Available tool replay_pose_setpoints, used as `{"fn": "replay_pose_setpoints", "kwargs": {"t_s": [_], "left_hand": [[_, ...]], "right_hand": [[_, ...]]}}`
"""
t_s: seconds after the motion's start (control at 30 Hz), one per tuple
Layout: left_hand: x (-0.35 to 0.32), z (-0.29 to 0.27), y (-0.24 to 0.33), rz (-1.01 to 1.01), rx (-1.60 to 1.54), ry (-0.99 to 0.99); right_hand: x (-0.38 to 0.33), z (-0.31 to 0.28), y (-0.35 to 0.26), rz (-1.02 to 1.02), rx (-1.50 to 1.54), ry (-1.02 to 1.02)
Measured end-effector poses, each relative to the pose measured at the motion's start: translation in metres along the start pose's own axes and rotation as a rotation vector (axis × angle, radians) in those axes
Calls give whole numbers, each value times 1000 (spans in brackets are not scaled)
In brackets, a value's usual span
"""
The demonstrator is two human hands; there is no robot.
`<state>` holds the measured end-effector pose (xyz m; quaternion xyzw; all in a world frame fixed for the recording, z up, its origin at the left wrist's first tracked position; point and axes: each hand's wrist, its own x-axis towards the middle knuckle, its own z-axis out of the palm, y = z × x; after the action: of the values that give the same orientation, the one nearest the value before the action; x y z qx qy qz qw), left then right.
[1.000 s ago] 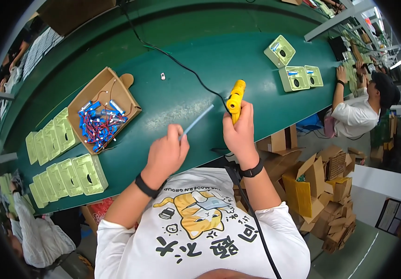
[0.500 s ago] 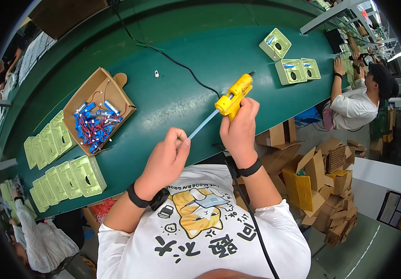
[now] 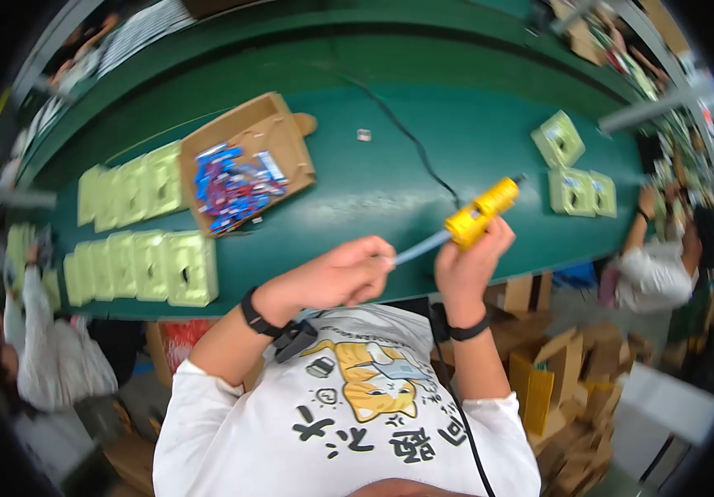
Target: The person applies glue to the interior of a plastic housing with a glue gun, presses a battery into the glue, and then applies more glue over the battery. They set the housing aside and repeat the process with several more units.
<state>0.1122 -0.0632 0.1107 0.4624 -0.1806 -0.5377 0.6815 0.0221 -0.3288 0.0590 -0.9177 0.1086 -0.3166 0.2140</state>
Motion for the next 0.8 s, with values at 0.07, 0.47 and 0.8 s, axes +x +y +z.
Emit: {"fn": "replay_pose_setpoints", "kwargs": {"t_s": [0.07, 0.47, 0.8], "left_hand": [[-19, -9, 1, 119, 302, 188], [-282, -144, 18, -76, 1811, 995], [-278, -107, 37, -183, 1928, 766]], "right_hand": [[-2, 6, 11, 62, 75, -44], [47, -12, 63, 819, 1210, -80], [37, 1, 30, 803, 1321, -153]]}}
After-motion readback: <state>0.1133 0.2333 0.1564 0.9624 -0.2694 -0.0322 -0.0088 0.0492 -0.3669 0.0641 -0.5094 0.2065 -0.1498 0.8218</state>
